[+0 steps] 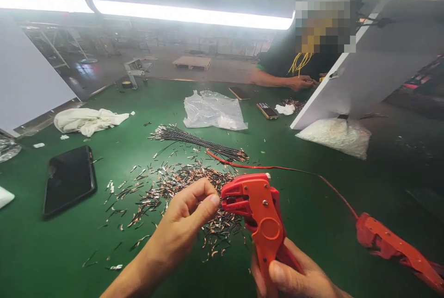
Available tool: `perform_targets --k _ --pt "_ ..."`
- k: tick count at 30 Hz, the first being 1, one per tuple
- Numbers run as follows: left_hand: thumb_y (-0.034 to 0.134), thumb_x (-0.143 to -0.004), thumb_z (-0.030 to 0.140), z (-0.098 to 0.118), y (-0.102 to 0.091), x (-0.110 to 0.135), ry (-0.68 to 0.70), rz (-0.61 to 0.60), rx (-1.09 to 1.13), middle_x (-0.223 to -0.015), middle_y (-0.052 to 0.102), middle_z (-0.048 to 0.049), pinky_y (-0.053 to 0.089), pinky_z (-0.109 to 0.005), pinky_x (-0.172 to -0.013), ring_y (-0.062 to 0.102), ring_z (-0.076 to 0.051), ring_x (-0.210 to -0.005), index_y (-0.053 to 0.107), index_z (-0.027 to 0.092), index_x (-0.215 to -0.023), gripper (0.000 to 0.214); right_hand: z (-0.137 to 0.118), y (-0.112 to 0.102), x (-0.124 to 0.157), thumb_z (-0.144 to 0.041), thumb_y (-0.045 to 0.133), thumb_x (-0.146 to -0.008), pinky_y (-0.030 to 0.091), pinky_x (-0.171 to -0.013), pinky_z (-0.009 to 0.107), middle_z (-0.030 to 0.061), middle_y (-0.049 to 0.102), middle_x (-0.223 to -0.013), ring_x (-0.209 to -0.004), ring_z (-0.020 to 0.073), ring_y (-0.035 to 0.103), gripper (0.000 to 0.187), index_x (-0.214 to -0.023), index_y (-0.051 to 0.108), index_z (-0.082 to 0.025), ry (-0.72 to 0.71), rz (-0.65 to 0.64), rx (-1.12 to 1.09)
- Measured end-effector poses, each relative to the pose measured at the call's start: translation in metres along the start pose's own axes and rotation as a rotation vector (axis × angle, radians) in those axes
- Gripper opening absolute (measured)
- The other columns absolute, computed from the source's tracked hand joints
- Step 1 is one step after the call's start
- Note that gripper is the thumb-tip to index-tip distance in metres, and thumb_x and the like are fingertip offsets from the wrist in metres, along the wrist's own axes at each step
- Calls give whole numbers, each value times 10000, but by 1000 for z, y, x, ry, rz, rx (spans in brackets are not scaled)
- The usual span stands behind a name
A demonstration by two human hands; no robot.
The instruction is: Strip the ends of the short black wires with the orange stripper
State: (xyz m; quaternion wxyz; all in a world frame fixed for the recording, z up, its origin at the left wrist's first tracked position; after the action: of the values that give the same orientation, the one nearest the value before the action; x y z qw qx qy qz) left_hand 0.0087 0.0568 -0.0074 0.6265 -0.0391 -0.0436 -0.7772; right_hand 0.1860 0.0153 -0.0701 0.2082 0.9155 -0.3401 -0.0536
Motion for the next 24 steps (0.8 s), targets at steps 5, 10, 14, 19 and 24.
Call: perform_targets --k 5,10,14,19,24 --pt "621 -858 535 7 0 -2 -2 0 -15 -622 412 52 242 -266 -548 306 -122 -585 518 199 -675 396 9 -4 8 -706 609 -837 314 -489 225 -38 431 -577 -500 82 352 562 -742 589 -153 61 110 41" --pt "587 -867 561 1 3 -6 -62 -23 16 -572 423 40 239 -273 -545 331 -123 -561 496 198 -600 459 12 -4 10 -738 610 -815 338 -510 260 -51 386 -531 -467 85 329 579 -708 591 -170 123 157 38" --pt "603 -868 533 -5 2 -7 -49 27 76 -590 401 52 238 -270 -538 301 -118 -563 467 205 -615 436 0 0 1 -703 589 -850 306 -490 245 -35 439 -539 -471 78 352 572 -663 553 -164 71 107 38" --pt "586 -887 498 -4 0 -5 -16 21 58 -597 373 63 226 -269 -545 278 -119 -573 462 209 -647 396 -3 3 -1 -644 585 -886 311 -517 230 -11 491 -653 -554 85 401 520 -799 599 -132 105 15 22" --pt "558 -892 482 2 0 -4 8 23 -9 -612 363 61 235 -278 -547 278 -125 -575 470 214 -662 364 -3 2 0 -620 579 -894 310 -535 251 -1 499 -666 -581 104 426 487 -813 600 -140 73 19 11"
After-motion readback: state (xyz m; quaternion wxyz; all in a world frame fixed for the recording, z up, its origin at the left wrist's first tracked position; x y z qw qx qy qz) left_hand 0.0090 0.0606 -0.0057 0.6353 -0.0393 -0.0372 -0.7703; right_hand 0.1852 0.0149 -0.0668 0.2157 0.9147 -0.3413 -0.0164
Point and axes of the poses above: each hand's wrist, its own x-axis away from the middle knuckle, its own y-axis out of the palm, z = x × y, the point moved 5 cm from there along -x, towards the middle knuckle
